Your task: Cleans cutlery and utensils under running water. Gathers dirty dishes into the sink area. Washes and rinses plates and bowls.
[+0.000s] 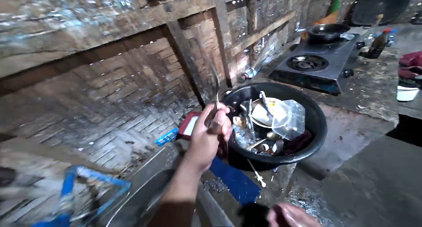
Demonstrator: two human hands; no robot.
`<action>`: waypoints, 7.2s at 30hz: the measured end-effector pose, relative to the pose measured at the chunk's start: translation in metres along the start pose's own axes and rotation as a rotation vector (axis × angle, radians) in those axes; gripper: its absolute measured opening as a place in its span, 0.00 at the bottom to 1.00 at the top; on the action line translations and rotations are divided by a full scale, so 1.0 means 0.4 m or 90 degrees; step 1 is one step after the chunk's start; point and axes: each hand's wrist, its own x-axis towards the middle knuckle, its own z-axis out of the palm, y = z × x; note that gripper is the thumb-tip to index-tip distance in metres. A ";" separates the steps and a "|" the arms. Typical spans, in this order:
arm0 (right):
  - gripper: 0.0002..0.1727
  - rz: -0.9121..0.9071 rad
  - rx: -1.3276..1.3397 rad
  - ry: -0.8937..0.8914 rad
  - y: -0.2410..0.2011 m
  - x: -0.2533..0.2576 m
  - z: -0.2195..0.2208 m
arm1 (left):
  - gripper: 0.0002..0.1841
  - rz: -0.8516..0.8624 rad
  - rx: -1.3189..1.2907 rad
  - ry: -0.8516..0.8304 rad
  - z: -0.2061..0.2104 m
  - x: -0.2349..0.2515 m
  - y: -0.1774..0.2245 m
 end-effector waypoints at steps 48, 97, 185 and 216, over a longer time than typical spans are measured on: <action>0.13 0.320 0.009 0.091 0.437 0.422 0.550 | 0.16 -0.459 0.089 0.546 -0.547 -0.776 -0.412; 0.30 0.287 -0.193 0.058 0.575 0.527 0.604 | 0.34 -0.399 0.923 0.394 -0.503 -0.975 -0.445; 0.18 -0.143 -0.714 -0.163 0.293 0.595 0.814 | 0.22 -0.507 -0.026 0.624 -0.556 -0.728 -0.202; 0.28 -0.084 -0.221 -0.067 0.320 0.638 0.908 | 0.16 -0.566 0.066 0.508 -0.543 -0.781 -0.186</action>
